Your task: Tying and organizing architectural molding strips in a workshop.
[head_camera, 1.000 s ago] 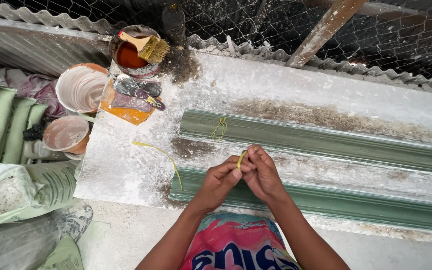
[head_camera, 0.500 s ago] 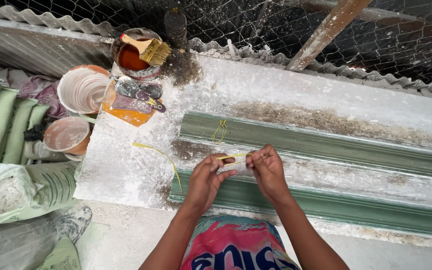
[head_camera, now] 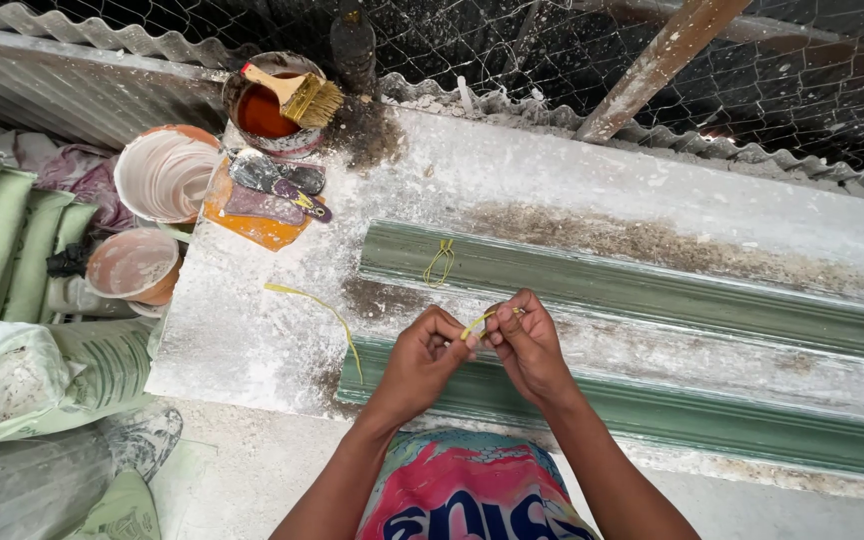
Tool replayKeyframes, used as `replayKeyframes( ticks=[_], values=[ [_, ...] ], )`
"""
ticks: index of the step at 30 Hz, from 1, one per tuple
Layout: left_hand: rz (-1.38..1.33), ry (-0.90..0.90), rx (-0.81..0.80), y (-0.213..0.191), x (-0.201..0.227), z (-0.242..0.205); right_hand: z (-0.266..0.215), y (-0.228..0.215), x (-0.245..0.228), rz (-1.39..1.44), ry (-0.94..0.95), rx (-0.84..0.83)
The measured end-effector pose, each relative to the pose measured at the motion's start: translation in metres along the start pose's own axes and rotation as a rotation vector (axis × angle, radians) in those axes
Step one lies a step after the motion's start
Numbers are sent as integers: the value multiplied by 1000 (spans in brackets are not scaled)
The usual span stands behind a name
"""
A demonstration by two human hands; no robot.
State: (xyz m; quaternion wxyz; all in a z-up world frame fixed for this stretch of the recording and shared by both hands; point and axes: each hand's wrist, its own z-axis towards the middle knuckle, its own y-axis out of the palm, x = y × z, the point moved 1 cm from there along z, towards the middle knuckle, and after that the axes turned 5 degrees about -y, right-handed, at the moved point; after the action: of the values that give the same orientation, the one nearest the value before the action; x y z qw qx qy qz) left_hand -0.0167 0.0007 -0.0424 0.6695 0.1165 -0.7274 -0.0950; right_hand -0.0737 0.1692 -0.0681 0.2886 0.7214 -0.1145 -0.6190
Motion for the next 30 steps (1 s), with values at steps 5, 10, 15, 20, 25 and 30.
replayKeyframes(
  ticks=[5,10,15,20,25,30],
  values=[
    [-84,-145,229,-4,-4,18,-16,5,15,-187,-25,-180],
    [-584,-421,258,-8,-11,22,-12,-9,16,-224,-35,-186],
    [-740,-240,61,1,6,5,8,-21,4,-60,-61,-19],
    [-699,-96,-176,20,28,-3,3,-9,7,94,26,-3],
    [-171,-60,-184,12,14,2,8,-27,9,22,7,31],
    [-168,-83,36,10,-25,17,-1,-9,2,-7,-76,5]
  ],
)
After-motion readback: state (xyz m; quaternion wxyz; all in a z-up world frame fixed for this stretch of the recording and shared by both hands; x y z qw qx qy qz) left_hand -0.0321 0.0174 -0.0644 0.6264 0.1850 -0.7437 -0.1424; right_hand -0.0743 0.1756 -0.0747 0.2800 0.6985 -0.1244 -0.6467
